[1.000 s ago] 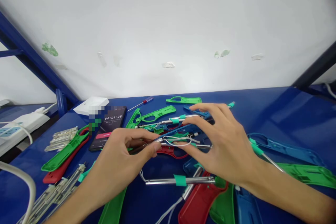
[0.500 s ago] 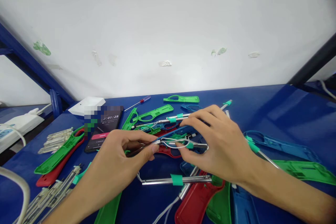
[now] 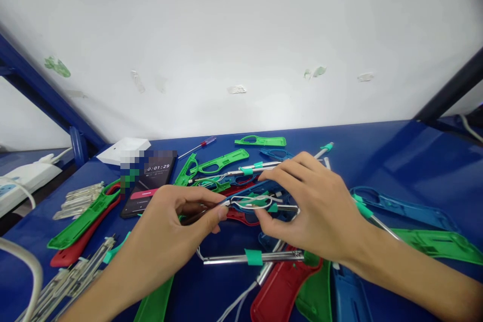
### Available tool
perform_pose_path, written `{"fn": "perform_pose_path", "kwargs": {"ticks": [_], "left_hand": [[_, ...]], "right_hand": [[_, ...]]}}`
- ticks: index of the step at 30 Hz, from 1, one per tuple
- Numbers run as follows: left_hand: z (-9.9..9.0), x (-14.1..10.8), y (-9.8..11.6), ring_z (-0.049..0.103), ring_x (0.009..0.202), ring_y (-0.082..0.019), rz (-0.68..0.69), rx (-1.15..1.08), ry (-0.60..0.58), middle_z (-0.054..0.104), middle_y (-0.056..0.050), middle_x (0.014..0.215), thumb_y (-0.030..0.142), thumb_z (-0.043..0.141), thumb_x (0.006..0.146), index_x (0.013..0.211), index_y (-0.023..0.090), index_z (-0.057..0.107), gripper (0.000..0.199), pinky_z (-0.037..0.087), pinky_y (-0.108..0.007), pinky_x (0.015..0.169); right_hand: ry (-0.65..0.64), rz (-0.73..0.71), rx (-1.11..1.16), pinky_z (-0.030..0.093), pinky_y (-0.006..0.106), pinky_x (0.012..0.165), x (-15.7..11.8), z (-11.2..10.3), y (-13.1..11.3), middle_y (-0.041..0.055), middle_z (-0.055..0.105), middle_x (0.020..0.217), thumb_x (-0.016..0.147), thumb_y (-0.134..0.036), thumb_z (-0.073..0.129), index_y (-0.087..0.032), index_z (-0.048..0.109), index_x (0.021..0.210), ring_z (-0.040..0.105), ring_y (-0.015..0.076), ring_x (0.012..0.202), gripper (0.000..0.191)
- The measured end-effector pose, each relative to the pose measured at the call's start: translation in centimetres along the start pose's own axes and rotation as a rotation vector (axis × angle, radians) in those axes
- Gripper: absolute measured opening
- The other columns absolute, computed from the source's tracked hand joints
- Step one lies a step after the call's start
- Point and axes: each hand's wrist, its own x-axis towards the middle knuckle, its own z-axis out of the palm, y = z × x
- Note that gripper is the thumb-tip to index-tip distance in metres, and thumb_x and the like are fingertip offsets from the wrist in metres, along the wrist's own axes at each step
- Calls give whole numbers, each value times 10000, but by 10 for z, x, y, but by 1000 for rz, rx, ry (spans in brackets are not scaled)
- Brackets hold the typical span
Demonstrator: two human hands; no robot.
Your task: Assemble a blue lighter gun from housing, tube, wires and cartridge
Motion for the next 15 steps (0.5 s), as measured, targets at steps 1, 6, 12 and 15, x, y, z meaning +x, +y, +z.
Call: {"fn": "perform_pose_path", "kwargs": {"ticks": [1,6,12,15], "left_hand": [[0,0,0,792,661,-199,-6,10,4,830,-17,732,530,792,958,1009,278,907,282,625,-219,589],[-3,5,1,779,619,-192,53,56,16,821,-3,702,491,762,964,979,280,908,256,609,-218,566],[-4,9,16,803,626,-194,224,220,78,865,19,786,426,718,969,860,308,899,242,594,-230,549],[-1,9,19,815,657,-201,282,285,99,871,16,804,415,689,977,865,303,897,261,570,-237,536]], "right_hand": [[-6,4,0,525,402,709,0,0,0,88,802,929,992,-393,682,-133,816,1074,641,283,849,303],[-67,36,-3,468,398,675,-1,-1,-2,80,792,949,1076,-530,666,-171,794,1102,635,286,848,382],[-93,125,-10,437,398,674,-1,-2,-5,63,759,870,1071,-631,644,-184,757,1030,626,285,823,463],[-85,161,-12,413,384,661,-1,-1,-6,51,748,839,1060,-550,636,-192,747,1006,616,274,809,379]]}}
